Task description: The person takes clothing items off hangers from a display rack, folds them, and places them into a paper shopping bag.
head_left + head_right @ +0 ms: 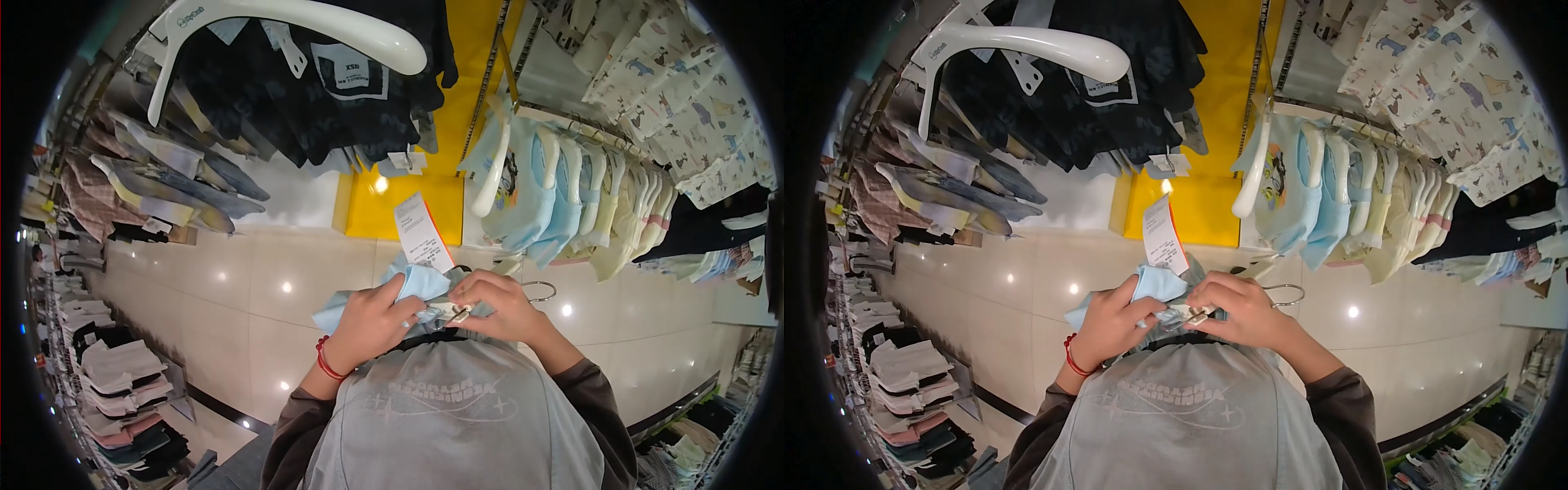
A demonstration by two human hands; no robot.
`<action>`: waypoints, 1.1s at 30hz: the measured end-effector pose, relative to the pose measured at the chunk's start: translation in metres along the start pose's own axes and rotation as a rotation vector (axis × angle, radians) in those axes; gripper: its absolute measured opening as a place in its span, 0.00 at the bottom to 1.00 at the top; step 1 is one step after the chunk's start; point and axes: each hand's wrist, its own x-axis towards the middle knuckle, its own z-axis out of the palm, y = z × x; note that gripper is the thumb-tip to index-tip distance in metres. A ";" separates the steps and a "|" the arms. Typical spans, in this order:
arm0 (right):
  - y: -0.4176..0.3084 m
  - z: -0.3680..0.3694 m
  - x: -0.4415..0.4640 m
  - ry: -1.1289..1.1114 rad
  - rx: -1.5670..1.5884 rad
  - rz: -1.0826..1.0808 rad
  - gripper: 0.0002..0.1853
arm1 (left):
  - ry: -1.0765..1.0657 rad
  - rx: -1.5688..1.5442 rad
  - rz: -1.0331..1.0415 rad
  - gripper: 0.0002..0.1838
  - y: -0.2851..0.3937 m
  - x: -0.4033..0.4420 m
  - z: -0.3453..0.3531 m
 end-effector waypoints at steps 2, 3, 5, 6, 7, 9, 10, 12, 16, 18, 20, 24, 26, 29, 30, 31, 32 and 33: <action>-0.006 -0.002 0.000 -0.011 0.002 0.118 0.18 | -0.011 -0.032 -0.034 0.08 0.002 0.000 -0.001; -0.006 -0.002 0.000 -0.002 0.049 0.155 0.18 | -0.012 -0.057 -0.068 0.09 0.004 0.001 0.000; -0.006 -0.002 0.003 0.011 0.143 0.227 0.19 | -0.013 -0.108 -0.139 0.11 0.008 0.004 0.004; -0.008 -0.003 0.005 -0.034 0.115 0.227 0.19 | -0.034 -0.115 -0.170 0.12 0.010 0.005 0.006; -0.011 -0.004 0.009 -0.080 0.087 0.227 0.18 | -0.055 -0.122 -0.203 0.14 0.012 0.006 0.009; -0.013 -0.002 0.014 -0.156 0.035 0.210 0.18 | -0.067 -0.144 -0.215 0.16 0.010 0.004 0.019; -0.013 0.001 0.018 -0.183 0.009 0.194 0.17 | -0.058 -0.158 -0.192 0.17 0.004 0.000 0.030; -0.015 0.006 0.021 -0.183 0.001 0.207 0.18 | -0.052 -0.185 -0.193 0.19 -0.001 -0.005 0.039; -0.029 -0.007 0.016 -0.036 0.089 0.152 0.17 | 0.032 -0.288 -0.271 0.18 -0.006 -0.005 0.035; -0.024 -0.033 -0.002 -0.077 0.251 0.102 0.15 | 0.131 -0.383 -0.302 0.17 -0.009 -0.003 0.029; 0.009 -0.062 -0.041 -0.217 0.580 0.212 0.14 | 0.243 -0.495 -0.333 0.15 -0.012 -0.006 0.019; 0.095 -0.054 -0.095 0.047 0.756 0.702 0.15 | 0.376 -0.816 -0.494 0.24 -0.011 -0.020 0.007; 0.113 -0.023 -0.081 0.289 0.665 0.659 0.18 | 0.407 -0.884 -0.477 0.28 -0.004 -0.020 0.001; 0.106 0.009 -0.044 0.264 0.488 0.411 0.22 | 0.445 -1.002 -0.526 0.28 0.004 -0.021 0.000; 0.107 0.012 -0.040 0.204 0.455 0.358 0.24 | 0.457 -1.003 -0.540 0.27 0.005 -0.022 0.001; 0.108 0.015 -0.036 0.146 0.424 0.303 0.25 | 0.467 -1.002 -0.553 0.27 0.005 -0.025 0.001; 0.117 0.016 -0.037 0.093 0.419 0.304 0.27 | 0.478 -0.972 -0.576 0.27 0.004 -0.028 0.003; 0.122 0.017 -0.036 0.038 0.412 0.305 0.28 | 0.491 -0.944 -0.597 0.27 0.001 -0.033 0.005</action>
